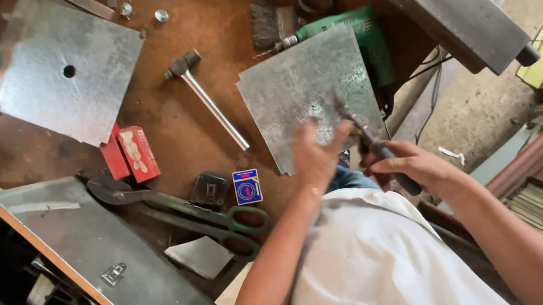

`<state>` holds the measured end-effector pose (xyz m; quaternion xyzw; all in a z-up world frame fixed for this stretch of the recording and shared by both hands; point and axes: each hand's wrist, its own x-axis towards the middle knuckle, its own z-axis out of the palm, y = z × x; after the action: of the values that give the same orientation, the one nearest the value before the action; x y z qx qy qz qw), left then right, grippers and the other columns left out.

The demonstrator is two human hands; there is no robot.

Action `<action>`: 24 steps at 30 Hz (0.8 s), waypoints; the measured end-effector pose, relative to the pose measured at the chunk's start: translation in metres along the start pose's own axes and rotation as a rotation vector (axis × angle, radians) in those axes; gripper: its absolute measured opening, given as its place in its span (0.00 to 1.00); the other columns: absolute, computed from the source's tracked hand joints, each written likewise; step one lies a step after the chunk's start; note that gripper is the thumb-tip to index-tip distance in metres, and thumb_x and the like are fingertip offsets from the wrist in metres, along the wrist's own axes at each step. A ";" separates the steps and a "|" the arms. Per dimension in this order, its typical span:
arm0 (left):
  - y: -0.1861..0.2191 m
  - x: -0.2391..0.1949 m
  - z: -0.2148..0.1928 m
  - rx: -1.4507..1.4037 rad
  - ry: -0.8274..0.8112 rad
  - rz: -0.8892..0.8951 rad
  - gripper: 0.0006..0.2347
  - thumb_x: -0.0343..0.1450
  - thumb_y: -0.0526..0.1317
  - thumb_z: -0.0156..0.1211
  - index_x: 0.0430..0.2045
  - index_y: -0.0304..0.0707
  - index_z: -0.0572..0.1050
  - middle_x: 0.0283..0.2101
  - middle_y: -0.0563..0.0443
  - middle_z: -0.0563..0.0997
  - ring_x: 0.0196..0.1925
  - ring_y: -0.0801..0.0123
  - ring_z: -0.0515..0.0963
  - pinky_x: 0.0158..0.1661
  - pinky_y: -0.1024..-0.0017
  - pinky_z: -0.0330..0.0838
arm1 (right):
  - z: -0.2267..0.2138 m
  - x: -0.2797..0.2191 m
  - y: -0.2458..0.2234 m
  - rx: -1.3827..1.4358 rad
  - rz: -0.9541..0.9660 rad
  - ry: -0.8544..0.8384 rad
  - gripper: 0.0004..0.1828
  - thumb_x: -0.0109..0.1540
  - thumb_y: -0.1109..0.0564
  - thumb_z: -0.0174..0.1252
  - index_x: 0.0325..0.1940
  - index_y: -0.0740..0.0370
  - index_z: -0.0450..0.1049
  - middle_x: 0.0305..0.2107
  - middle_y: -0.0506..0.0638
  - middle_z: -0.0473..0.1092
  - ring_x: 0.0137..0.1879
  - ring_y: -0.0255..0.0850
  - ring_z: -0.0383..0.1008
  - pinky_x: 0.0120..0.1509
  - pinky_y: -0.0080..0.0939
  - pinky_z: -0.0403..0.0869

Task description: Drilling holes and cutting metal plates using an electric drill and tin snips on a workbench.

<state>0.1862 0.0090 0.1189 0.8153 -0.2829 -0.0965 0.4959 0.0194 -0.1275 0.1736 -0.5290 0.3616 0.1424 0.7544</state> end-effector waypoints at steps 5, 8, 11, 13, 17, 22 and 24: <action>-0.045 0.021 -0.026 0.250 0.326 -0.132 0.28 0.72 0.55 0.64 0.55 0.26 0.69 0.56 0.28 0.74 0.61 0.40 0.71 0.60 0.51 0.65 | -0.027 0.003 0.016 -0.209 0.170 0.163 0.16 0.60 0.57 0.60 0.47 0.71 0.78 0.29 0.56 0.73 0.31 0.43 0.71 0.37 0.42 0.69; -0.056 0.043 -0.020 0.189 0.397 -0.241 0.30 0.69 0.55 0.67 0.53 0.24 0.69 0.51 0.27 0.76 0.55 0.41 0.74 0.54 0.53 0.69 | -0.008 0.005 -0.003 -0.215 0.267 0.123 0.16 0.61 0.56 0.57 0.44 0.73 0.78 0.29 0.58 0.76 0.32 0.46 0.74 0.37 0.43 0.72; -0.065 0.052 -0.015 0.002 0.378 -0.422 0.28 0.67 0.56 0.69 0.44 0.24 0.72 0.42 0.31 0.80 0.45 0.46 0.80 0.47 0.56 0.74 | 0.010 0.009 -0.010 -0.040 0.343 0.023 0.17 0.61 0.55 0.55 0.44 0.73 0.76 0.31 0.61 0.78 0.34 0.51 0.77 0.38 0.48 0.76; -0.068 0.056 -0.013 -0.093 0.349 -0.510 0.27 0.66 0.58 0.69 0.38 0.25 0.73 0.37 0.34 0.82 0.40 0.49 0.83 0.43 0.58 0.76 | 0.008 0.020 -0.005 0.088 0.365 -0.032 0.17 0.61 0.54 0.54 0.44 0.73 0.74 0.33 0.62 0.77 0.36 0.53 0.78 0.38 0.52 0.77; -0.073 0.054 -0.008 -0.072 0.353 -0.482 0.26 0.64 0.58 0.71 0.27 0.26 0.74 0.31 0.36 0.83 0.33 0.53 0.82 0.38 0.60 0.76 | -0.001 0.032 0.006 0.263 0.412 -0.145 0.19 0.64 0.53 0.49 0.47 0.74 0.72 0.37 0.65 0.76 0.43 0.54 0.80 0.45 0.55 0.79; -0.073 0.055 -0.008 -0.077 0.352 -0.472 0.26 0.65 0.58 0.71 0.25 0.27 0.72 0.28 0.37 0.82 0.31 0.56 0.81 0.36 0.62 0.76 | 0.011 0.024 -0.039 0.333 0.482 -0.199 0.22 0.62 0.52 0.46 0.51 0.73 0.69 0.40 0.68 0.75 0.46 0.60 0.79 0.48 0.64 0.79; -0.071 0.053 -0.008 -0.098 0.351 -0.465 0.26 0.65 0.58 0.71 0.24 0.26 0.72 0.28 0.37 0.82 0.30 0.56 0.81 0.35 0.62 0.76 | 0.016 0.024 -0.043 0.623 0.485 -0.360 0.26 0.59 0.49 0.49 0.55 0.70 0.67 0.44 0.70 0.74 0.49 0.64 0.77 0.54 0.68 0.76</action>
<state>0.2597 0.0103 0.0680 0.8377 0.0066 -0.0788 0.5404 0.0685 -0.1346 0.1898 -0.1428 0.3640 0.2895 0.8737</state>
